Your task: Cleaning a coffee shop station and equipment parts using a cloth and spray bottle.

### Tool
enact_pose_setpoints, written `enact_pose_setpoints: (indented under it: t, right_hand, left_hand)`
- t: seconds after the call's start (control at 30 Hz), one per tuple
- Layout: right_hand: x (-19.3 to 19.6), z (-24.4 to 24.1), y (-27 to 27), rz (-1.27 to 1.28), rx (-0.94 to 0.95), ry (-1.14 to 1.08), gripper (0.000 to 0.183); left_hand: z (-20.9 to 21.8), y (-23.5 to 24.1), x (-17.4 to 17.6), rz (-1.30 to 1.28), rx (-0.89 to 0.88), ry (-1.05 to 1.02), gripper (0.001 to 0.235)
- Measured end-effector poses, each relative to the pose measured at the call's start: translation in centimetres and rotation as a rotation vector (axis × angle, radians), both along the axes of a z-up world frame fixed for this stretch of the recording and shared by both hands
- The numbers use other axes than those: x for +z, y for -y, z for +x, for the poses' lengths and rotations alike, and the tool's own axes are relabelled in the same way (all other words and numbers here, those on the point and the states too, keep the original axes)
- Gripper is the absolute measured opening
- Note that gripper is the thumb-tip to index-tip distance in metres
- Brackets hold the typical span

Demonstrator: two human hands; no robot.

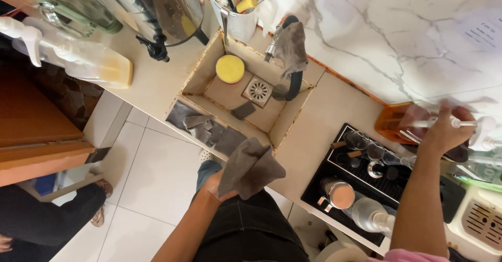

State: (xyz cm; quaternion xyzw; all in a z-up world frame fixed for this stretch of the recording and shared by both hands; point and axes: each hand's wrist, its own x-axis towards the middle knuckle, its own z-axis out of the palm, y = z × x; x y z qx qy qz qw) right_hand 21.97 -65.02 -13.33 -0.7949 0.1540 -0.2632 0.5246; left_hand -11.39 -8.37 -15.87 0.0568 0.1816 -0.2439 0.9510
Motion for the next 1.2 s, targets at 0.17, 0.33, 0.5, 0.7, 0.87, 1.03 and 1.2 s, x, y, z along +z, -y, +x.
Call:
enact_pose_setpoints:
  t: [0.17, 0.33, 0.5, 0.7, 0.87, 1.03, 1.2]
  right_hand:
    - [7.8, -5.9, -10.0, 0.430, -0.187, 0.101, 0.068]
    - [7.9, -18.0, -21.8, 0.453, 0.170, -0.253, 0.044]
    - [6.6, -26.9, -28.9, 0.109, 1.000, -0.934, 0.056]
    - [4.4, -28.7, -32.6, 0.053, 1.823, -1.446, 0.082]
    - [-0.1, -26.4, -36.1, -0.749, 1.808, -1.380, 0.089]
    - [9.6, -23.9, -43.1, -0.325, 2.204, -1.076, 0.058]
    - [19.8, -29.3, -52.4, 0.819, 2.509, -1.374, 0.060]
  left_hand:
    - [0.4, 1.4, -1.1, 0.062, -0.043, 0.050, 0.049]
    - [2.7, 2.5, 0.7, 0.040, -0.048, 0.088, 0.050]
    - [3.5, 1.4, 1.5, -0.046, 0.037, 0.068, 0.052]
    - [2.1, -0.1, 1.4, -0.149, 0.213, 0.040, 0.055]
    - [-0.9, -2.7, 1.4, -0.218, 0.393, 0.014, 0.057]
    - [-2.8, -7.1, 3.0, -0.273, 0.568, 0.136, 0.057]
    - [-2.4, -10.6, 10.0, -0.035, 0.747, 0.280, 0.055]
